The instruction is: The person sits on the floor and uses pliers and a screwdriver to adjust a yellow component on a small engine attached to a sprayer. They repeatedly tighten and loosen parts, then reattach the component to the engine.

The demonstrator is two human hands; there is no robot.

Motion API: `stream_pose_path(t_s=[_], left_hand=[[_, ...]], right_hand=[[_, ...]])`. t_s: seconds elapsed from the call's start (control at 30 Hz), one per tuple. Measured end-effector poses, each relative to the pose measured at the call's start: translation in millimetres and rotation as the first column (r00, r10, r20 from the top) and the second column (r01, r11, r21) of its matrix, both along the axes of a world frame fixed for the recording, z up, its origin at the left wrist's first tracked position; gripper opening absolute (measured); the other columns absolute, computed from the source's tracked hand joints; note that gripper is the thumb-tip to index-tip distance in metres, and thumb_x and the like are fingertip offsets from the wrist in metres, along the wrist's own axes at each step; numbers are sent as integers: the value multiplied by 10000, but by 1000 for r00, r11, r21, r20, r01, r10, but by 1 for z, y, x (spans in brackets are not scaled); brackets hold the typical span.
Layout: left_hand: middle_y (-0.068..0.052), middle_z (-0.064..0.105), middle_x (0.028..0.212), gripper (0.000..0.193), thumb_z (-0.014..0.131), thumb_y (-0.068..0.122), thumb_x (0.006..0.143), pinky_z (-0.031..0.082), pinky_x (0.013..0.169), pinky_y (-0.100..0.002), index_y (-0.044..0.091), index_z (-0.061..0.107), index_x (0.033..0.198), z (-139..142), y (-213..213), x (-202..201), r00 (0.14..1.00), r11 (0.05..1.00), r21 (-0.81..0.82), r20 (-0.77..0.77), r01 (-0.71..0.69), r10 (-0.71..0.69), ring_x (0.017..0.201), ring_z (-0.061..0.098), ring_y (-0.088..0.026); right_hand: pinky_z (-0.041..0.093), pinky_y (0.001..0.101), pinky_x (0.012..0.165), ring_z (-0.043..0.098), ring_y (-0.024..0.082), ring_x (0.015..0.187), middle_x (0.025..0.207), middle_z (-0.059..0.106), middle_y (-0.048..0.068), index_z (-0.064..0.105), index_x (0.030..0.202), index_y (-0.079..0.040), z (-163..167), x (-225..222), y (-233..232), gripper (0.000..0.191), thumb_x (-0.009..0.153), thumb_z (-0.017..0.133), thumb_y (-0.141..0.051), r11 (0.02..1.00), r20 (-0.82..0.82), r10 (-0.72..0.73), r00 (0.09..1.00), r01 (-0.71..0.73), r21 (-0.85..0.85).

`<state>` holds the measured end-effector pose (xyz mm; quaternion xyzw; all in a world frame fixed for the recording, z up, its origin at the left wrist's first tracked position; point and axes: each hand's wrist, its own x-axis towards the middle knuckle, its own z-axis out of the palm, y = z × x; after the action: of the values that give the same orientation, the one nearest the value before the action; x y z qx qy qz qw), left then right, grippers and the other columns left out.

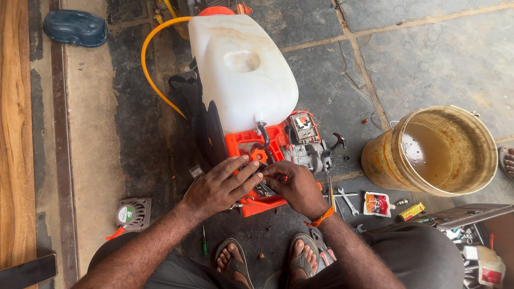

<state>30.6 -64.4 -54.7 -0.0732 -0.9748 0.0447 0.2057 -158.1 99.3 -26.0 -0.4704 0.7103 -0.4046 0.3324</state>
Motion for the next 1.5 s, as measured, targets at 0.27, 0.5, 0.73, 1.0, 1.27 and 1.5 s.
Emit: stream_pose_path(t_s=[0.27, 0.5, 0.73, 1.0, 1.27, 1.5], left_hand=[[-85, 424, 1552, 508, 639, 177, 1043, 491, 1185, -396, 132, 440, 1509, 2, -3, 2, 999, 1000, -7, -25, 24, -24, 1454, 402, -284], [-77, 412, 1544, 535, 639, 164, 1039, 491, 1188, -407, 144, 417, 1526, 4, -2, 4, 1000, 1000, 27, -1, 13, -13, 1461, 398, -271], [-76, 411, 1543, 548, 639, 171, 1050, 495, 1194, -398, 155, 390, 1537, 1, -2, 4, 1000, 1000, 25, 23, 8, -8, 1470, 392, -270], [-77, 413, 1542, 526, 627, 181, 1054, 498, 1191, -393, 155, 408, 1531, 7, -2, 2, 1000, 1000, 21, 4, 16, -16, 1470, 388, -267], [-83, 438, 1538, 522, 630, 201, 1044, 506, 1167, -395, 133, 422, 1518, 5, -1, -1, 1000, 1000, 18, -10, 14, -14, 1448, 410, -282], [-88, 445, 1532, 505, 616, 246, 1055, 513, 1161, -414, 139, 436, 1514, 2, 2, -4, 1000, 1000, 26, 12, 4, -5, 1434, 437, -288]], right_hand=[[570, 403, 708, 716, 249, 834, 931, 706, 84, 696, 1001, -64, 13, 6, -1, 186, 952, 699, -243, 999, -188, 31, 982, -25, 36], [568, 418, 758, 692, 252, 863, 920, 648, 90, 695, 941, -84, 18, 2, -3, 260, 1070, 648, -305, 992, -287, 54, 956, -17, 129], [631, 361, 712, 740, 160, 840, 946, 715, 27, 693, 1053, -97, 17, 1, -1, 169, 912, 698, -190, 998, -52, 63, 997, -64, -9], [571, 366, 648, 729, 179, 746, 831, 739, 47, 703, 974, -108, 13, 4, -5, 239, 975, 683, -347, 993, -237, 57, 970, -31, 112], [592, 385, 690, 753, 212, 810, 943, 755, 69, 688, 1045, -86, 15, -2, -3, 182, 901, 702, -196, 999, -28, 44, 999, -44, -19], [562, 397, 716, 738, 244, 797, 945, 739, 88, 701, 1074, -83, 20, -3, -6, 167, 964, 720, -207, 977, -141, 48, 989, -18, 211]])
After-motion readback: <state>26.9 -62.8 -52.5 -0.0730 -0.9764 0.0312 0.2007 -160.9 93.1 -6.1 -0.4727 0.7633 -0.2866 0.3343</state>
